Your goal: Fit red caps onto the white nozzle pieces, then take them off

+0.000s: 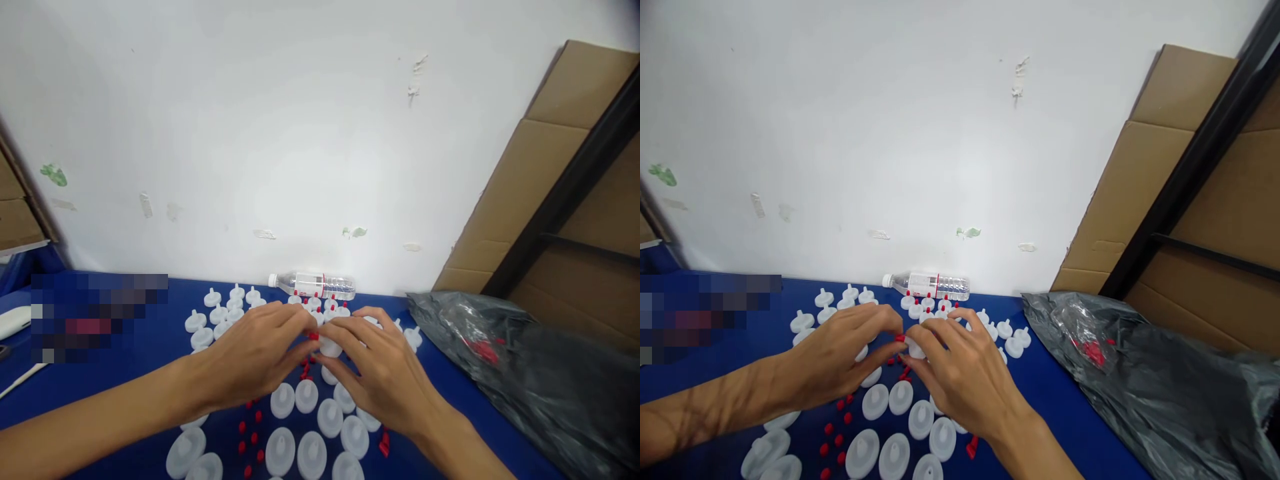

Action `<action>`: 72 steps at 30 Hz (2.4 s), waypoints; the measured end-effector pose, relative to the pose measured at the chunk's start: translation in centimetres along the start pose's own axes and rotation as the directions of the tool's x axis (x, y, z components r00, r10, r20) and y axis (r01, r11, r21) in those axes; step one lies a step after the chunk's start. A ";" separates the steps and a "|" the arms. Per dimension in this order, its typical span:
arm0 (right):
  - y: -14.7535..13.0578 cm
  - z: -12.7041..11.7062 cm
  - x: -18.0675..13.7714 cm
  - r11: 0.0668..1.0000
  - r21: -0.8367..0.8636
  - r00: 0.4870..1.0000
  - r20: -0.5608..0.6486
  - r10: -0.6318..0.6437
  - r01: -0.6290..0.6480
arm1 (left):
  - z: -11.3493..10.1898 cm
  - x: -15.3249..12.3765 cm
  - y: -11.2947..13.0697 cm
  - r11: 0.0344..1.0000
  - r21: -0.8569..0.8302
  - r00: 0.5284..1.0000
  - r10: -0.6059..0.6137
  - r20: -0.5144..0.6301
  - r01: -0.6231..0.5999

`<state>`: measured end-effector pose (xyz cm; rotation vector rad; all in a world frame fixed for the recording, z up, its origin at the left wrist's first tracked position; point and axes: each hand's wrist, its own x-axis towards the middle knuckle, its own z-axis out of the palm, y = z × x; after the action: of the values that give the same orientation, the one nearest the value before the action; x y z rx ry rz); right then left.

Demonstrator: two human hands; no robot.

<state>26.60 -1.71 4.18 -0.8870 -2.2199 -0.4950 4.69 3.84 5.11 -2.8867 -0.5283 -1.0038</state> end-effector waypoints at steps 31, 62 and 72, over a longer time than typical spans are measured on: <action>4.8 2.5 -2.8 0.943 -0.092 0.925 0.187 0.331 -0.319 | 3.0 -1.5 -3.2 0.974 -0.058 0.929 -0.191 0.317 0.220; 3.9 1.1 -1.7 0.935 -0.086 0.932 0.082 0.352 -0.345 | 2.2 4.6 -9.6 0.888 0.344 0.836 -0.423 0.350 0.305; 2.4 0.8 -1.3 0.972 -0.020 0.972 -0.050 0.231 -0.232 | 1.0 6.0 -1.0 0.946 -0.121 0.941 -0.274 0.197 0.301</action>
<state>28.64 -0.22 2.88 -1.1206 -2.0384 -0.4298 9.33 6.72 7.88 -3.1160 -0.9526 -0.8490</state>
